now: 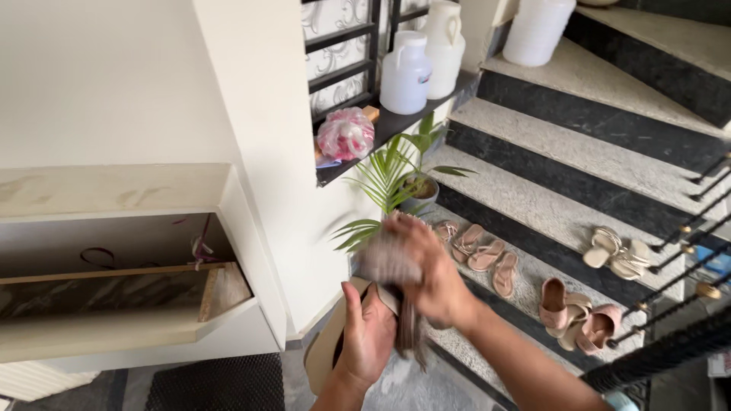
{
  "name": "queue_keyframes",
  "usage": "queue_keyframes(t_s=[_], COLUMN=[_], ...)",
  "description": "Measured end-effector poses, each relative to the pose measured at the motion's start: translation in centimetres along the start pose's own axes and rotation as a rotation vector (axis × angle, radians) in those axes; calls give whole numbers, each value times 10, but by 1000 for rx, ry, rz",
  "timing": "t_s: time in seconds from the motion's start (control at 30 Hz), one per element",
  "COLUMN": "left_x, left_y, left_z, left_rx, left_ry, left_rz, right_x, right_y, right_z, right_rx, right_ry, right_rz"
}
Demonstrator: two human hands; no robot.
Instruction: The person wipes the inside of a shoe cabinet with a cloth, then picks up several pairs of shoes from the stairs, wipes each pair with the cloth, and places them into the cabinet.
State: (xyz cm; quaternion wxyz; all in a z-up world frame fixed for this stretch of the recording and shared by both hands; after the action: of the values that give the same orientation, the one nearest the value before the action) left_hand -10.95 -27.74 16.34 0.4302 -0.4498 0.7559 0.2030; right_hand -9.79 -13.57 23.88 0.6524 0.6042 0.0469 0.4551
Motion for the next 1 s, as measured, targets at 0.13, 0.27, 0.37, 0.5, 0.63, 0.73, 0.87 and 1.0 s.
queue_keyframes(t_s=[0.13, 0.27, 0.37, 0.5, 0.63, 0.73, 0.87, 1.0], left_x=[-16, -14, -10, -16, -18, -16, -13, -13], left_y=[2, -1, 3, -1, -1, 5, 2, 9], left_z=[-19, -48, -40, -6, -7, -30, -58, -58], left_rx=[-10, -129, -21, 26, 11, -85, -199, -129], left_ry=[-303, -487, -442, -647, -673, -625, -752, -768], left_rz=[-26, 32, -420, 116, 227, 4, 234, 36], right_x=[-11, -29, -20, 11, 7, -26, -48, -52], right_y=[-6, -53, -50, -5, -2, -53, -132, -153], right_z=[-2, 47, 50, 17, 19, 51, 62, 34], right_rx=[-294, -291, -221, -311, -217, -128, -586, -823], right_ry=[190, 332, 245, 198, -19, 46, 646, 562], right_rz=[-238, -344, -364, -409, -453, -566, -334, -142])
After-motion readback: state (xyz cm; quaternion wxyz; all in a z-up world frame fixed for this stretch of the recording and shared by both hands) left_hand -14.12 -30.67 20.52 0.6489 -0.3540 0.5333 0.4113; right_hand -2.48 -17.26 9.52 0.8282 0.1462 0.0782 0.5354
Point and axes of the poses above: each hand's wrist, its own y-axis towards the middle knuckle, its own x-axis out of the back of the hand, z = x × y, the point moved 1 cm from there along y, towards the middle knuckle, and after that the axes turned 15 degrees about -z, right-handed, at the moved point
